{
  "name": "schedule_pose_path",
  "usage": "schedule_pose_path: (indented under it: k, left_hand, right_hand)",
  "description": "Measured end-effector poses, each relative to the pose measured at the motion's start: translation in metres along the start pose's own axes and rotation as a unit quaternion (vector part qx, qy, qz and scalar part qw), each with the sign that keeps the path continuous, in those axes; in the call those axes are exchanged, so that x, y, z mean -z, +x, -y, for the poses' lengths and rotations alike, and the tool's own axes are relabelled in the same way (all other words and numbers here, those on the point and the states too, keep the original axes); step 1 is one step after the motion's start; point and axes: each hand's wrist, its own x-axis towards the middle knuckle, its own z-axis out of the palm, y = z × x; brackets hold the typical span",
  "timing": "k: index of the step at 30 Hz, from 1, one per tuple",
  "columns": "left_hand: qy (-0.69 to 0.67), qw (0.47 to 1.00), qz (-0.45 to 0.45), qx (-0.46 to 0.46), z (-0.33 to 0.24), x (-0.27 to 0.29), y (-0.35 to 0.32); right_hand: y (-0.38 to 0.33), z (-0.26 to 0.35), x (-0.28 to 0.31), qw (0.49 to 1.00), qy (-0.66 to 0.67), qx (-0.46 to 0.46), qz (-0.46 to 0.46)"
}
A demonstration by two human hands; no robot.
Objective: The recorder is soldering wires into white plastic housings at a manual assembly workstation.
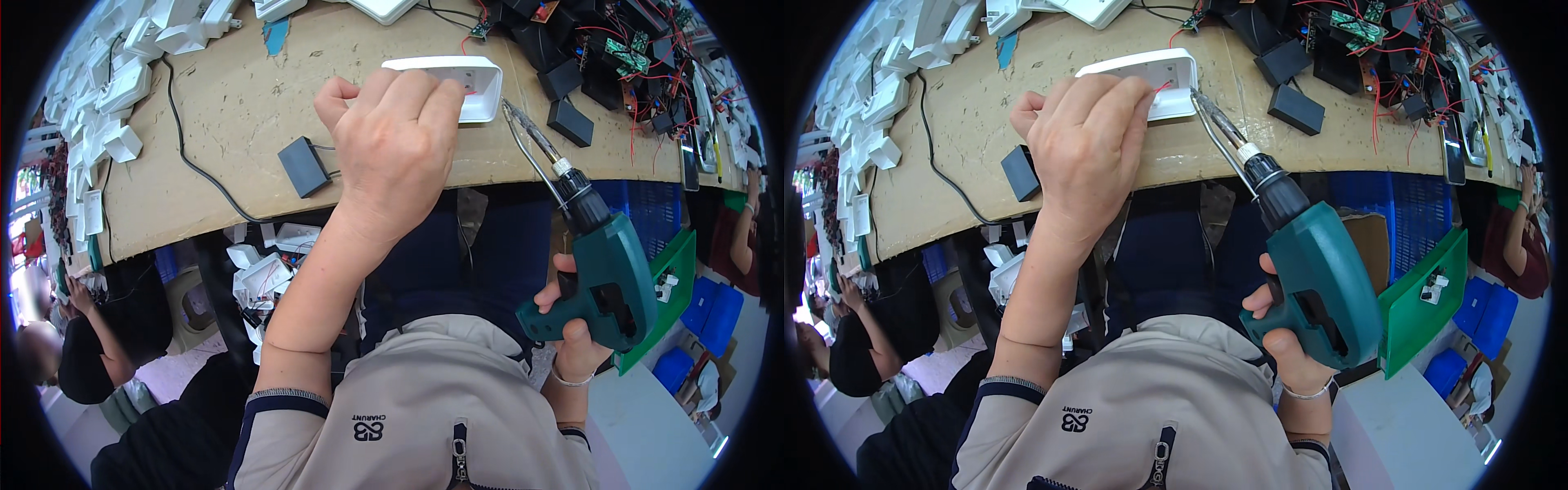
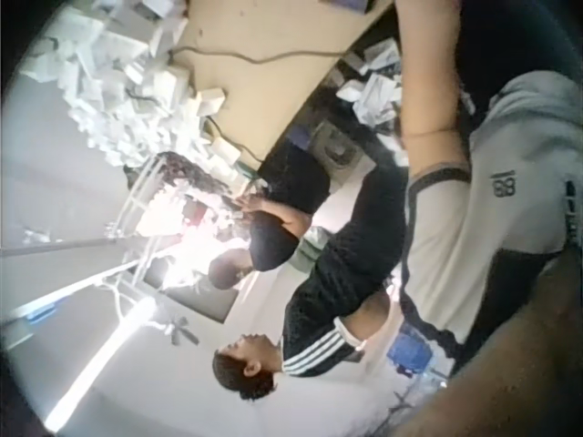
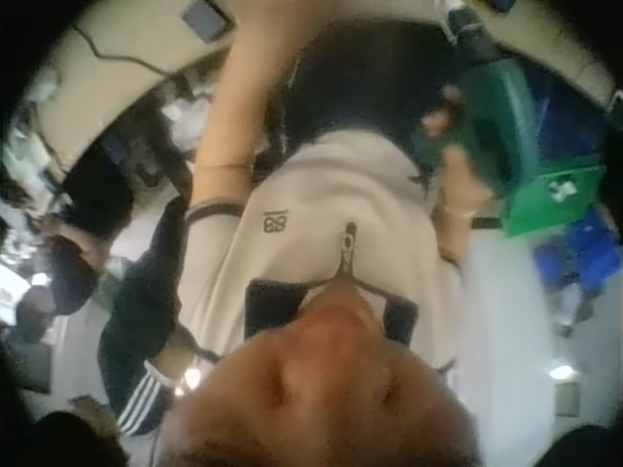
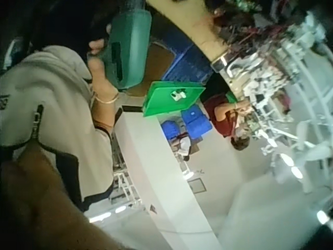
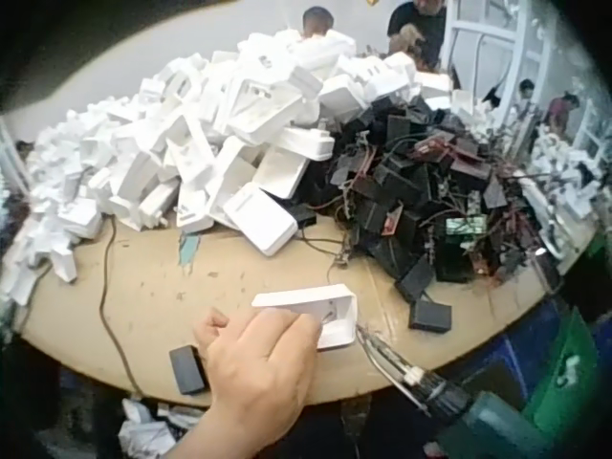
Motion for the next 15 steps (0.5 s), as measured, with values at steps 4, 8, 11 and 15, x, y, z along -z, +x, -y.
schedule_pose_path:
  k: [4,8,11,15]
  left_hand:
    - [0.037,0.999,0.005,0.030,-0.002,0.000,0.007]
    - [0.027,0.999,0.006,0.027,0.001,-0.005,0.011]
    - [-0.018,1.000,-0.006,0.019,0.005,-0.016,0.008]
    - [0.009,1.000,0.007,0.022,0.006,-0.015,0.009]
  right_hand:
    - [0.003,-0.001,-0.003,1.000,-0.003,-0.005,-0.002]
    - [0.006,0.000,-0.007,1.000,-0.013,-0.013,-0.008]
    - [0.007,0.000,-0.009,1.000,-0.019,-0.021,-0.013]
    - [0.008,0.000,-0.011,0.999,-0.024,-0.022,-0.019]
